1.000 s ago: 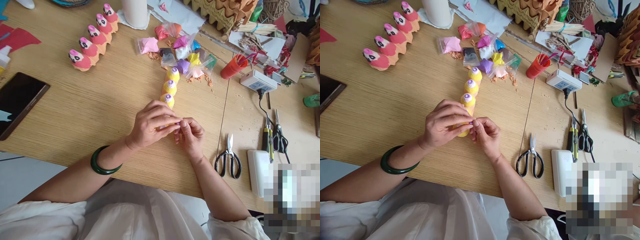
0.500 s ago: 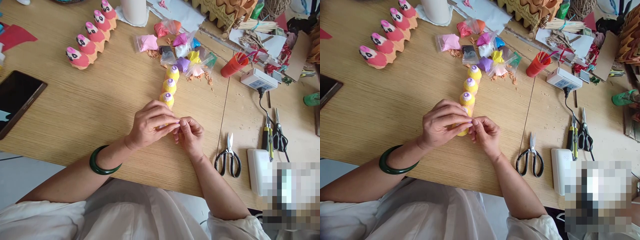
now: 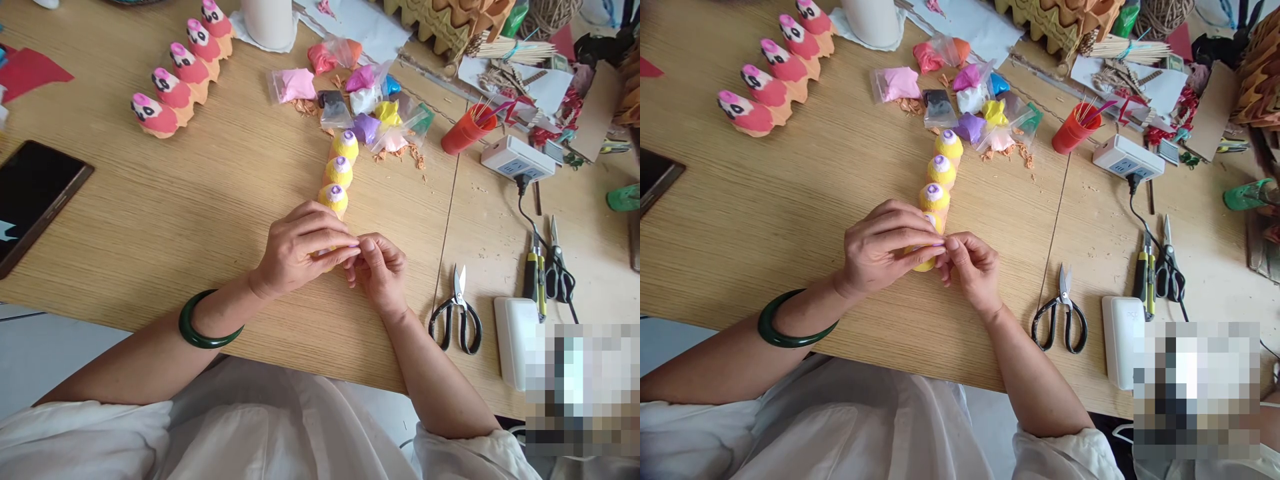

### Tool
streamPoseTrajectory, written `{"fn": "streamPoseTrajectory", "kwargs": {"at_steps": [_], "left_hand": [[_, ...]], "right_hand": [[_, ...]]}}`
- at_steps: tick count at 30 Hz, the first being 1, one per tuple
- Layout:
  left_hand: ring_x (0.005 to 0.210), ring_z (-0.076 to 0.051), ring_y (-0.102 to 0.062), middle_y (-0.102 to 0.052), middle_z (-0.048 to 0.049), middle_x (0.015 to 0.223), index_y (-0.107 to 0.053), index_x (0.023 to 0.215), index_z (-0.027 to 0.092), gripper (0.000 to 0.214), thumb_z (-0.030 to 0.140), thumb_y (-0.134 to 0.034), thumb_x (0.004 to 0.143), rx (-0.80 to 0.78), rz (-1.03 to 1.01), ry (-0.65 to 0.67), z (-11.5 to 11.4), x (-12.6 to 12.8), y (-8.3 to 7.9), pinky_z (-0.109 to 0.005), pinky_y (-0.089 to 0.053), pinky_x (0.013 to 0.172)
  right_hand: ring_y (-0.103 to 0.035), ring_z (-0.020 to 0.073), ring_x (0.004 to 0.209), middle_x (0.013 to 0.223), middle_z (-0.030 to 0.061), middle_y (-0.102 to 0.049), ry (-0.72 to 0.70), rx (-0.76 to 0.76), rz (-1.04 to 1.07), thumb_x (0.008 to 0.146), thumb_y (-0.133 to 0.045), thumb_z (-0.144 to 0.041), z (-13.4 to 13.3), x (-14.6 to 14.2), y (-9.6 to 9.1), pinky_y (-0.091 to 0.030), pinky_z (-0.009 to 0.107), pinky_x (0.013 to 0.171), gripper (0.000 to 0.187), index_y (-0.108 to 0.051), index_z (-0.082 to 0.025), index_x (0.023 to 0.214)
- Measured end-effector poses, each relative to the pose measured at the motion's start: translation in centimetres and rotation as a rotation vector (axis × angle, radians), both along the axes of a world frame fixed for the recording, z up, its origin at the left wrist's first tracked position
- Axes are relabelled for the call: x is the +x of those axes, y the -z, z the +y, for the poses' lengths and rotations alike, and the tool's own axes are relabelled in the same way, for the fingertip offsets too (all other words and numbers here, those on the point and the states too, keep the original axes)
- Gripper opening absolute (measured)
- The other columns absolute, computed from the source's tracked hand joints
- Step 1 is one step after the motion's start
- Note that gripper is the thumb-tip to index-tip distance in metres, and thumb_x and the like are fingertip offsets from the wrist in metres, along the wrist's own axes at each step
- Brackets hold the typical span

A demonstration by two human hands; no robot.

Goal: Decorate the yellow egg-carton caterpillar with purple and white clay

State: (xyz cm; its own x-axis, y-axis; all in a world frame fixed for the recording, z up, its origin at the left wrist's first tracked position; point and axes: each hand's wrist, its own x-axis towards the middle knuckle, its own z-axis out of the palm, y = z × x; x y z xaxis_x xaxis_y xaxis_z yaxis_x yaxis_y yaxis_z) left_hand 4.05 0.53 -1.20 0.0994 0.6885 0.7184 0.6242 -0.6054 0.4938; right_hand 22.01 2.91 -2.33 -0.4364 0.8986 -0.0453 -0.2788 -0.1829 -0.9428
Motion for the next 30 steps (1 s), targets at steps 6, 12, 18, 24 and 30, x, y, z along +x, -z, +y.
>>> {"fn": "streamPoseTrajectory", "kwargs": {"at_steps": [6,12,18,24,30], "left_hand": [[0.093,-0.016,-0.074,-0.082,0.0003,0.093,-0.079,0.098,0.025,0.007,0.029,-0.076,0.101,0.015,0.001,0.008,0.0,-0.2,-0.1,-0.032,-0.061,0.089],[0.088,-0.019,-0.076,-0.082,-0.0007,0.094,-0.080,0.096,0.029,0.012,0.034,-0.073,0.104,-0.092,-0.167,-0.123,-0.1,-0.1,-0.6,-0.039,-0.064,0.081],[0.087,-0.019,-0.077,-0.082,-0.0007,0.092,-0.081,0.094,0.028,0.018,0.038,-0.071,0.105,-0.157,-0.222,-0.112,-0.2,0.0,-0.6,-0.040,-0.065,0.080],[0.084,-0.019,-0.075,-0.082,-0.0007,0.087,-0.079,0.089,0.028,0.019,0.036,-0.072,0.104,-0.098,-0.172,-0.016,-0.2,-0.1,-0.8,-0.038,-0.063,0.078],[0.077,-0.016,-0.073,-0.080,-0.0006,0.080,-0.074,0.079,0.024,0.032,0.043,-0.071,0.104,-0.068,-0.090,0.063,0.0,-0.3,-0.5,-0.034,-0.060,0.075]], "right_hand": [[-0.056,0.0063,0.043,0.064,-0.0060,-0.067,-0.024,-0.022,0.047,0.093,-0.081,-0.049,0.1,0.1,-0.1,-0.049,0.017,0.038,0.032,-0.069,-0.020,0.083],[-0.059,0.0084,0.050,0.073,-0.0038,-0.069,0.097,-0.012,0.042,0.091,-0.081,-0.048,0.7,0.1,-0.4,-0.054,0.020,0.043,0.029,-0.069,-0.022,0.089],[-0.052,0.0069,0.057,0.084,-0.0031,-0.063,0.163,-0.115,0.072,0.088,-0.076,-0.031,1.2,0.5,-0.7,-0.042,0.016,0.041,0.012,-0.071,-0.023,0.095],[-0.040,0.0082,0.055,0.067,-0.0071,-0.049,0.085,0.276,-0.110,0.093,-0.080,-0.030,-0.1,0.7,-1.5,-0.036,0.023,0.050,0.022,-0.077,-0.029,0.114],[-0.050,0.0119,0.060,0.072,-0.0030,-0.062,0.095,0.437,-0.257,0.099,-0.075,-0.036,-1.3,0.5,-1.6,-0.043,0.029,0.056,0.009,-0.078,-0.029,0.104]]}}
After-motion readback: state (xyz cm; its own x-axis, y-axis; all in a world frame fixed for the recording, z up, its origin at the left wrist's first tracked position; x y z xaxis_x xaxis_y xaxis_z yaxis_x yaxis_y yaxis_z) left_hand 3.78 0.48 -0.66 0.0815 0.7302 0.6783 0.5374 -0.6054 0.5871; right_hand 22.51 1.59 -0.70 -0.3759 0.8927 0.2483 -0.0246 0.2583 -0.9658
